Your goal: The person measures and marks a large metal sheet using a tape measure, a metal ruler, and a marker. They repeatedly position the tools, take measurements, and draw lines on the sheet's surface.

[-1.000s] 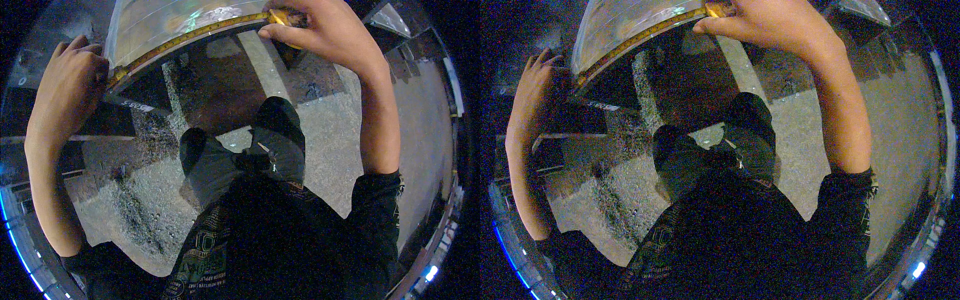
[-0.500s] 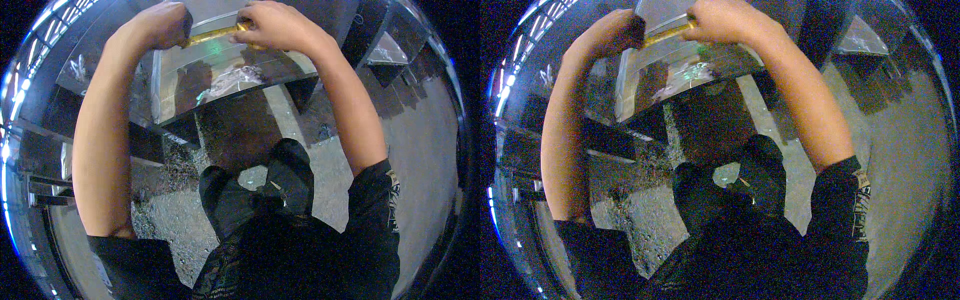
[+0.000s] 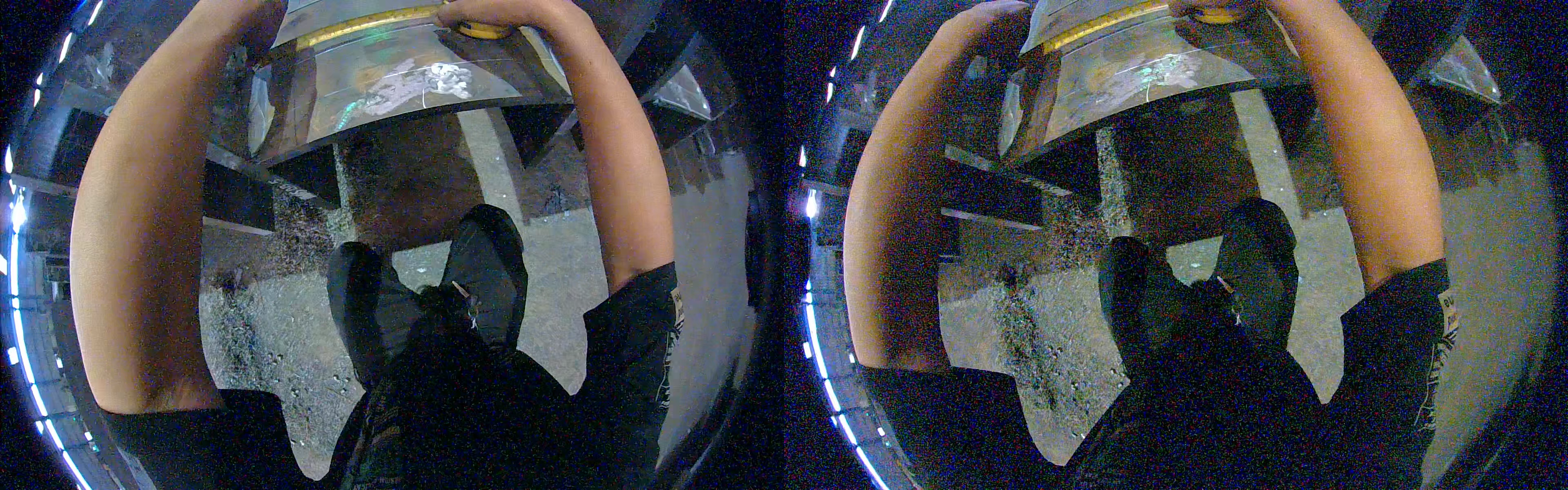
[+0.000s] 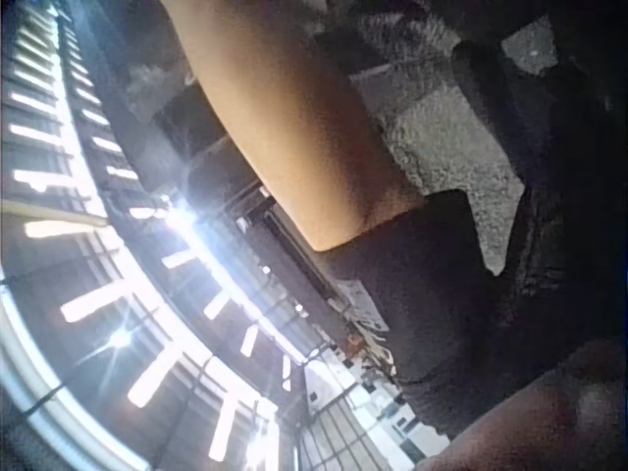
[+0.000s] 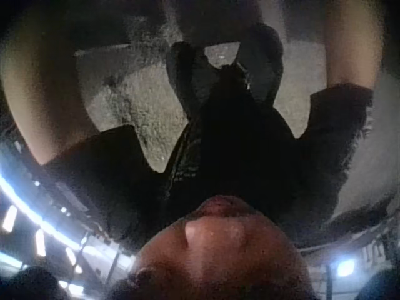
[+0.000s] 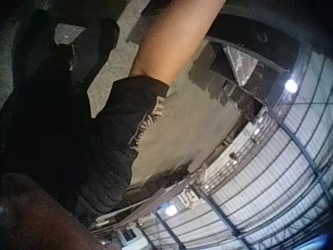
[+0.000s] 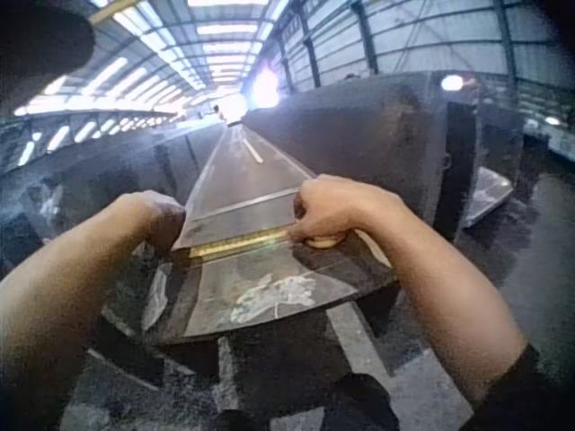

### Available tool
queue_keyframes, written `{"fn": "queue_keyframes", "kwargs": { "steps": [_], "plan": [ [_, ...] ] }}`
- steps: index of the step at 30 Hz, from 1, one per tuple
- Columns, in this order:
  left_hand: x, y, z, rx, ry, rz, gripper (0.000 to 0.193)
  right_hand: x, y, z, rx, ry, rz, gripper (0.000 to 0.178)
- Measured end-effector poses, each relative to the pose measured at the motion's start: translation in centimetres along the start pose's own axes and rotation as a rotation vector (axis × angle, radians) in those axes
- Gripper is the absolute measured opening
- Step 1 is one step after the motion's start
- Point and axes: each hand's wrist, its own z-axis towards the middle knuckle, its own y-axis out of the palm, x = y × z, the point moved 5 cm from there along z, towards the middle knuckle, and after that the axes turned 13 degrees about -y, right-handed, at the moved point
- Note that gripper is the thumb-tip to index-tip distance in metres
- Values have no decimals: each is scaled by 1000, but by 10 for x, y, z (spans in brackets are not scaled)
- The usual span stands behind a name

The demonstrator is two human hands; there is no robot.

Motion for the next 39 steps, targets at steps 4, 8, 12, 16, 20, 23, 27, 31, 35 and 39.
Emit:
{"fn": "queue_keyframes", "kwargs": {
  "steps": [4, 8, 12, 16, 20, 23, 27, 31, 35, 39],
  "plan": [
    [18, -12, -9, -17, -42, -51, 40, 9, 7, -3, 34, 23, -60, 42],
    [10, -13, -16, -124, -130, 13, 47, 14, 18, 10, 185, -58, -139, 36],
    [18, -9, -12, 94, 84, -282, 39, 12, 26, 15, 257, -252, -213, 22],
    [-21, 45, 61, -33, 190, -718, 34, 3, 19, 28, 255, -327, -233, 18],
    [7, 33, 66, -1, 324, -709, 28, 2, 26, 34, 220, -276, -176, 16],
    [42, -12, 12, 203, 264, -855, 26, 14, 30, 37, 194, -225, -183, 16],
    [31, -7, 3, 340, 27, -1019, 23, 13, 22, 51, -5, -152, -170, 23],
    [50, 15, -17, 314, -37, -1335, 19, 18, 49, 52, -12, -148, -57, 13],
    [56, 31, -26, 339, -86, -1396, 9, 13, 67, 48, 57, -242, 12, 17],
    [62, 66, -25, 291, -100, -1463, 9, -1, 93, 48, 60, -212, 56, 14]
  ]
}}
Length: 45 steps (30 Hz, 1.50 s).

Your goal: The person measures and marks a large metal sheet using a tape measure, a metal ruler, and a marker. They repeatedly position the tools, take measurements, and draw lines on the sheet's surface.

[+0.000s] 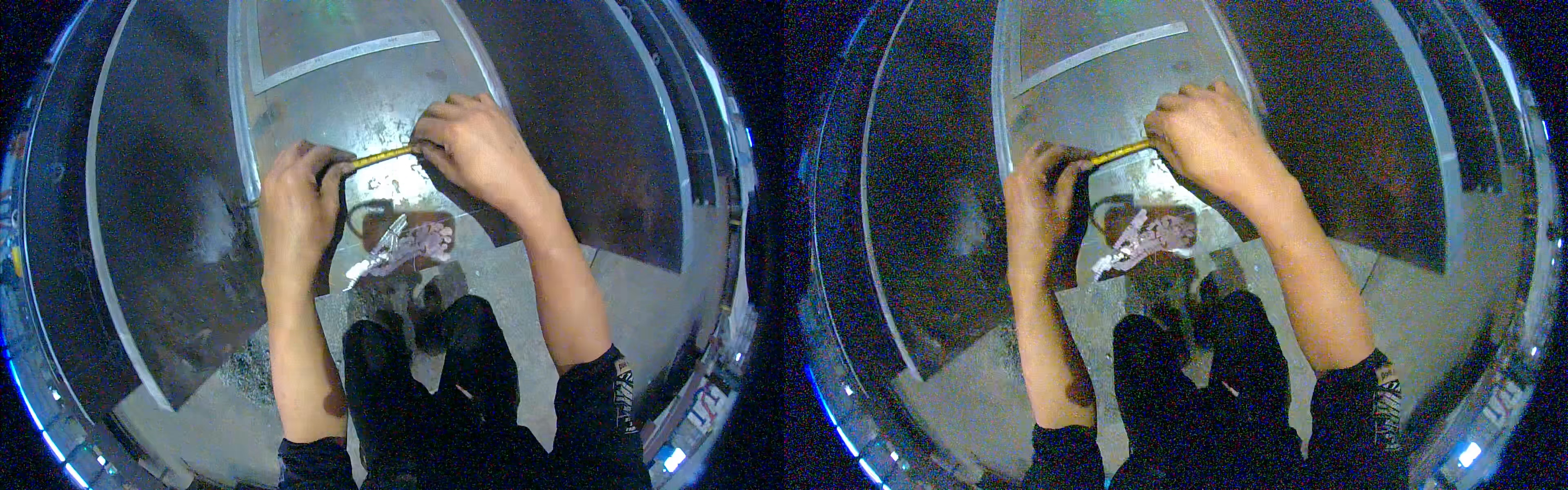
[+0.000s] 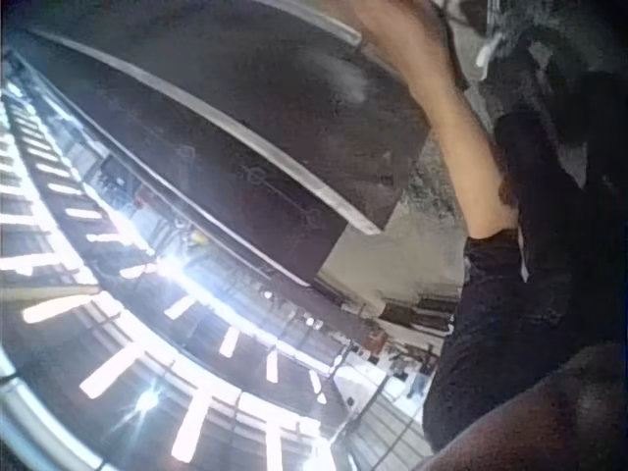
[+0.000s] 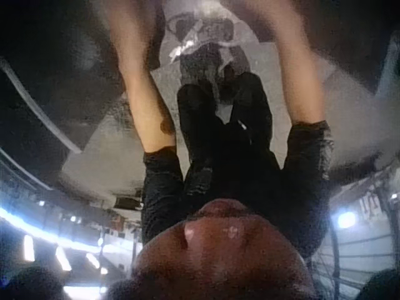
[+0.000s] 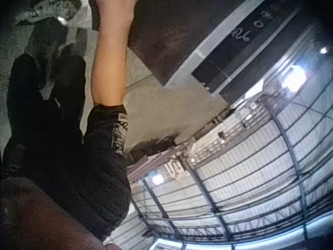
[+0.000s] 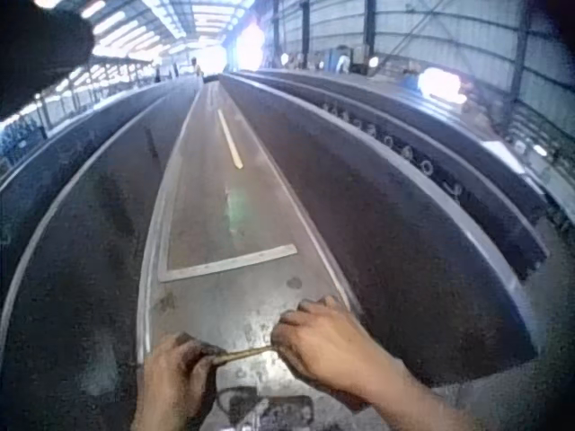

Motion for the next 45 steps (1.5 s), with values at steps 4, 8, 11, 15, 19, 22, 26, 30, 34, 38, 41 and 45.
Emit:
{"fn": "queue_keyframes", "kwargs": {
  "steps": [4, 8, 11, 15, 19, 22, 26, 30, 34, 38, 41, 45],
  "plan": [
    [-22, 6, 8, -91, -121, 35, 10, 0, 23, 10, -54, 39, 73, 13],
    [-38, 18, 4, -120, -166, -28, 9, -1, 42, 6, -75, 79, 151, 13],
    [-54, 34, -7, -100, -158, 6, 10, -4, 59, -6, -72, 89, 188, 14],
    [-52, 32, 2, -122, -141, -6, 10, 2, 50, 4, -128, 116, 208, 15],
    [-47, 30, 4, -74, -86, -12, 9, 6, 45, 5, -101, 111, 198, 17],
    [-44, 30, 4, -64, -103, -13, 9, 5, 41, 2, -61, 137, 205, 19],
    [-38, 23, 10, -99, -111, -33, 10, 3, 31, 5, 47, 169, 211, 22],
    [-43, 22, 8, -82, -143, -87, 11, -12, 10, 1, 121, 258, 299, 26],
    [-44, 21, 9, -136, -198, -74, 11, -48, 15, -13, 228, 747, 652, 27],
    [-44, 25, 11, -136, -144, -37, 12, -75, 46, -30, 161, 861, 693, 23],
    [-45, 27, 10, -147, -243, -104, 12, -81, 55, -26, 207, 860, 642, 20],
    [-43, 24, 9, -118, -188, -38, 13, -74, 52, -14, 179, 850, 541, 17]
  ]
}}
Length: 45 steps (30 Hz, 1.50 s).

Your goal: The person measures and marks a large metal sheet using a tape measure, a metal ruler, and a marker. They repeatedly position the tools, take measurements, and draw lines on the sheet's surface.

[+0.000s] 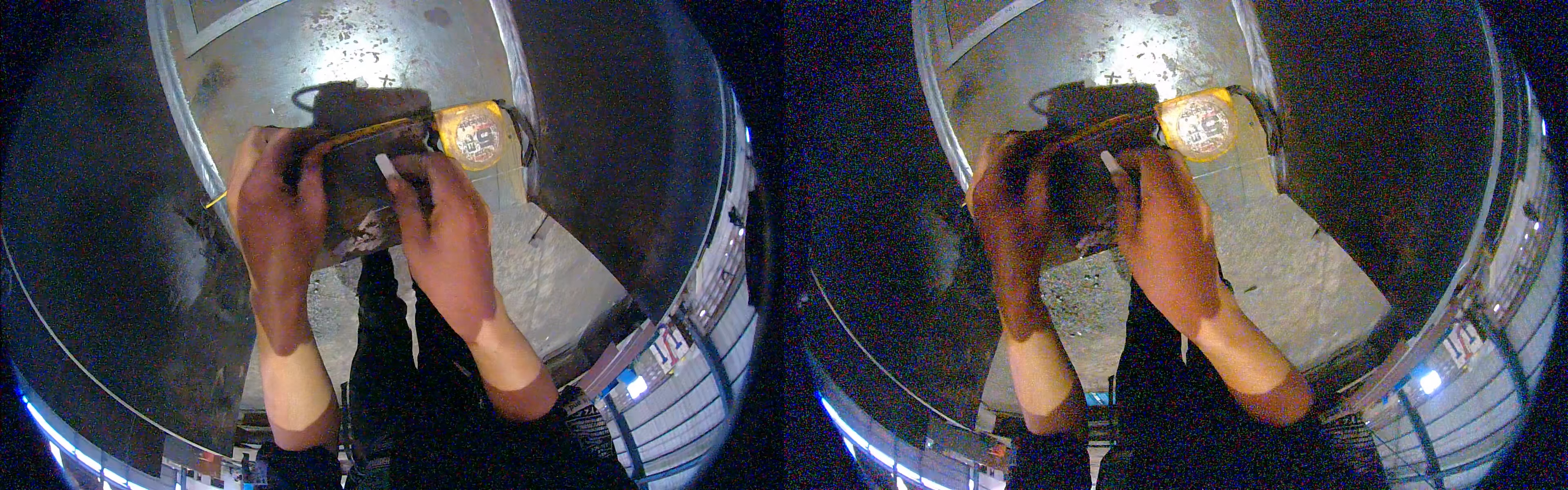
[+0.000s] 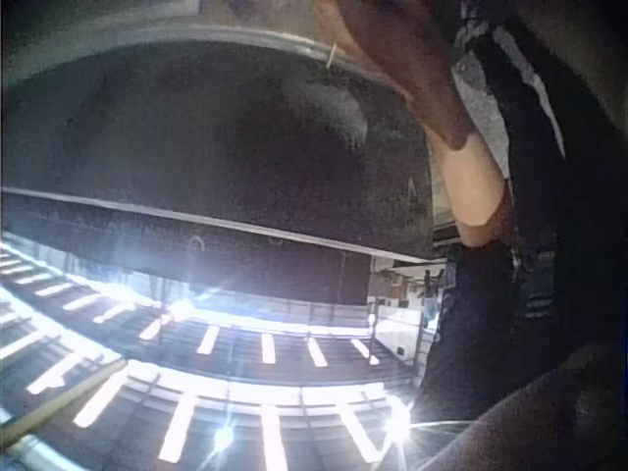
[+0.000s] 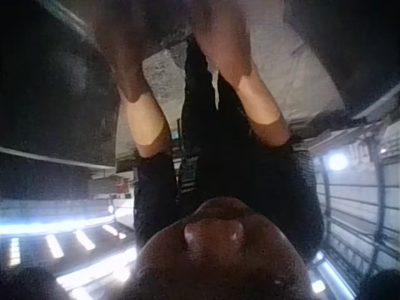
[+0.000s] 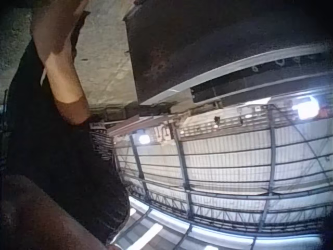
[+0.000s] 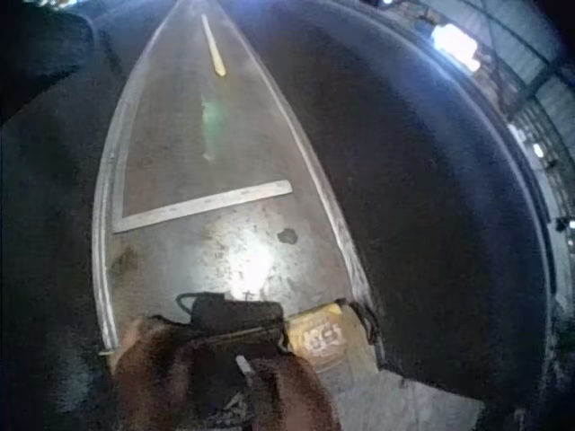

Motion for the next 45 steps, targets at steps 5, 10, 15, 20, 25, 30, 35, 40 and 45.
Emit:
{"fn": "queue_keyframes", "kwargs": {
  "steps": [5, 10, 15, 20, 25, 30, 35, 40, 45],
  "plan": [
    [5, -2, 2, -3, 5, -28, 14, -3, 4, 9, 46, 50, -113, 15],
    [11, -4, 2, -25, 6, -33, 14, -4, 2, 12, 25, 20, -158, 17],
    [18, -8, 1, 2, 26, -26, 13, -5, -2, 16, -11, 21, -168, 19],
    [18, -8, 2, 5, 49, -36, 12, -8, -4, 17, -8, 18, -179, 20],
    [21, -10, 2, -3, 15, -34, 12, -8, -5, 17, -31, 24, -171, 20],
    [6, -2, 0, 0, 8, -49, 11, -1, 10, 12, -15, 13, -187, 19],
    [-1, 0, 0, 0, -10, -31, 11, 1, 18, 13, -10, 10, -201, 21],
    [-1, 2, 2, -24, -22, -49, 11, 0, 22, 12, -1, -31, -192, 22],
    [-3, -3, 3, -6, -17, -33, 11, -31, -9, 18, -229, 17, -278, 22]
  ]
}}
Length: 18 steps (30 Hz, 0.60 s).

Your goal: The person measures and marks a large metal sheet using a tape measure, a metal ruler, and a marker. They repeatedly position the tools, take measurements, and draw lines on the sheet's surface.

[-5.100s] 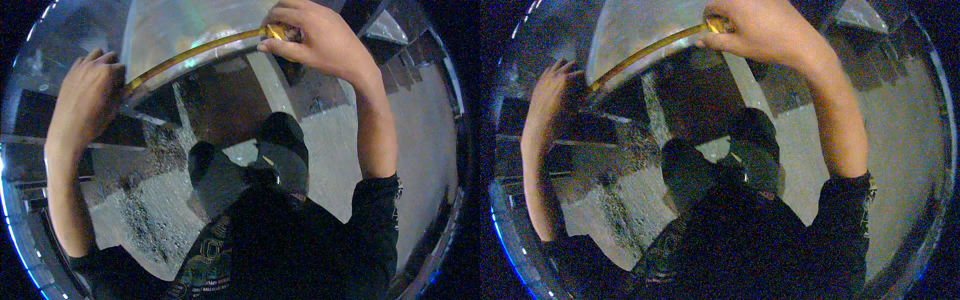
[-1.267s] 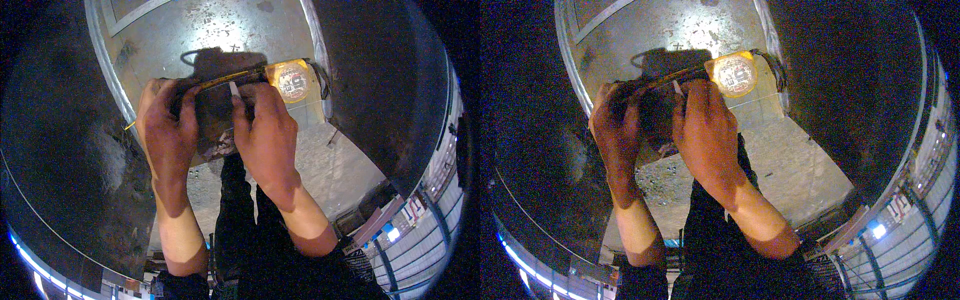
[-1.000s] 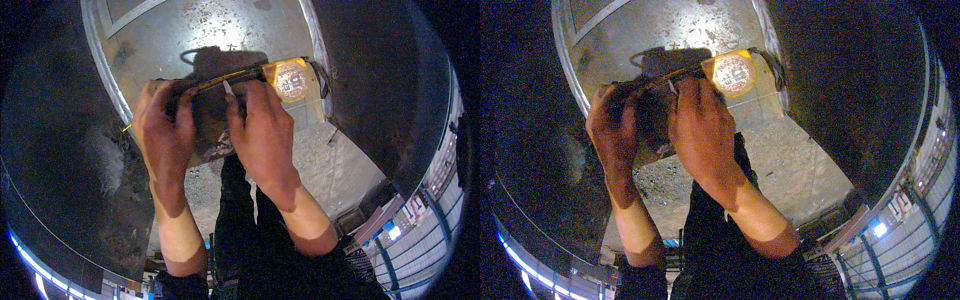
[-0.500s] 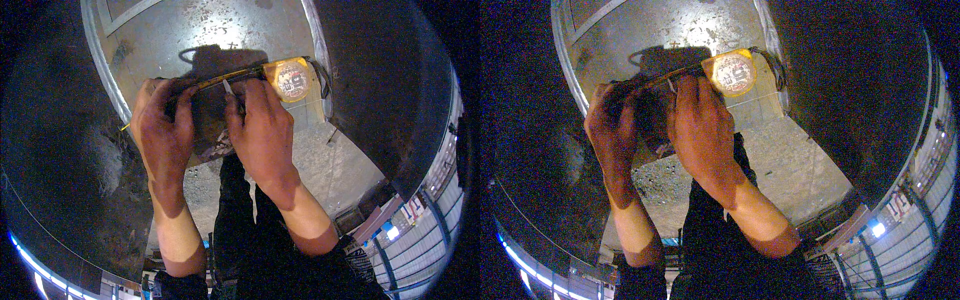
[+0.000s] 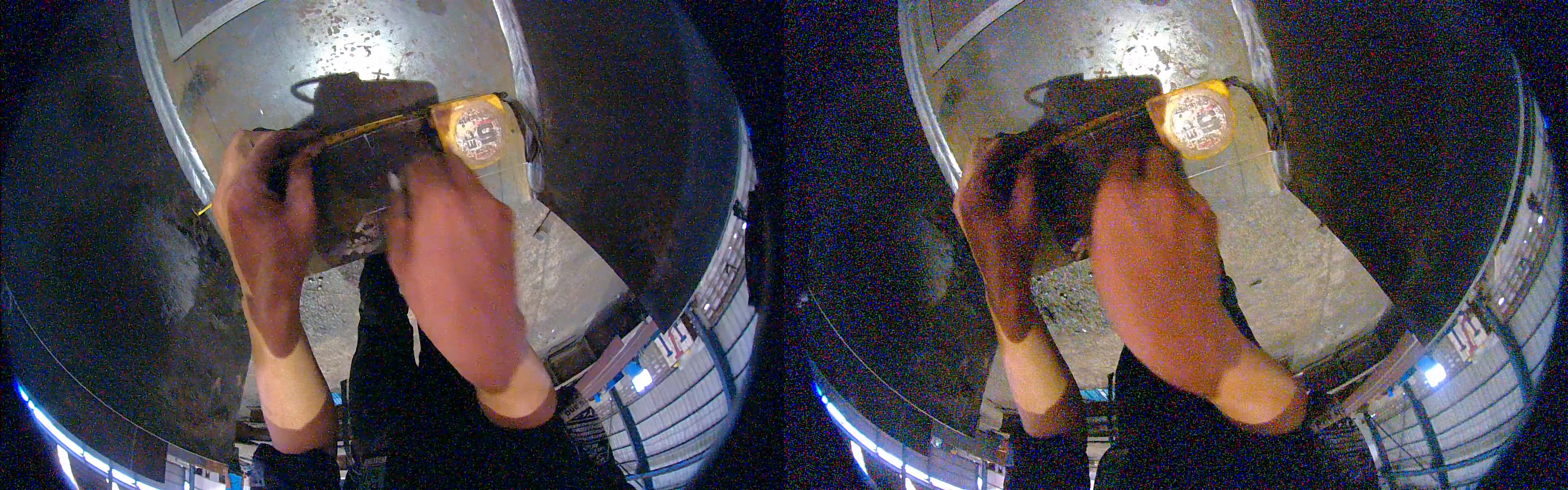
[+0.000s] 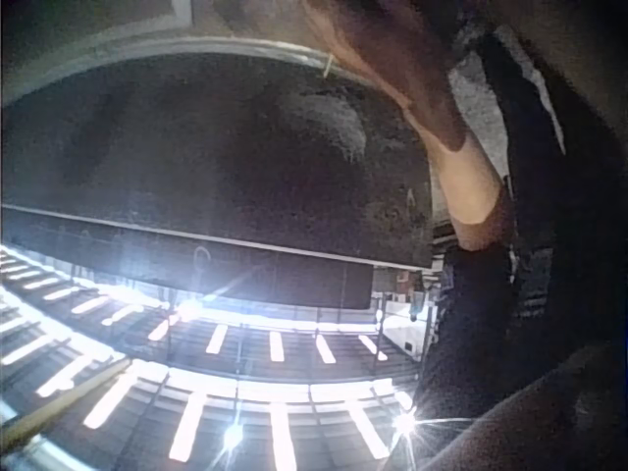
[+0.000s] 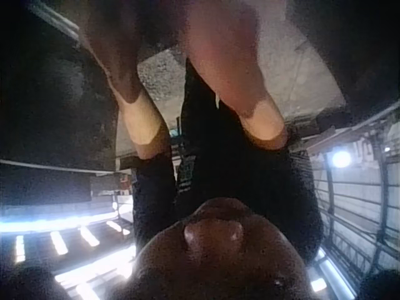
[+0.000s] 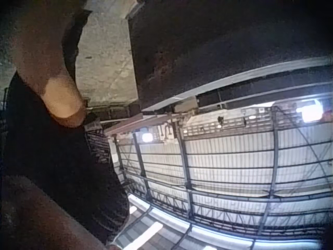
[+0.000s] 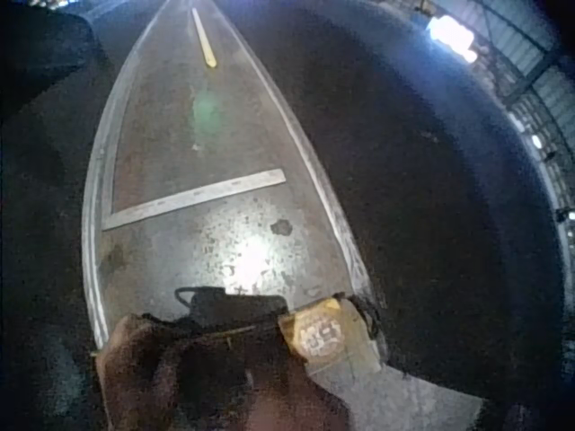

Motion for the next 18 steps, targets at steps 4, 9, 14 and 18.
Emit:
{"fn": "queue_keyframes", "kwargs": {
  "steps": [4, 9, 14, 18],
  "plan": [
    [6, 1, -1, 0, -18, -7, 12, 5, -29, -31, -128, 128, -40, 19],
    [4, 2, 1, -12, -53, -35, 12, 20, -32, -29, -84, 9, -71, 19],
    [9, -1, 1, 1, -25, -43, 12, 39, -44, -17, 134, -162, -97, 26],
    [6, 0, 1, -8, -32, -46, 11, 50, -35, 7, 160, -258, -154, 50]
  ]
}}
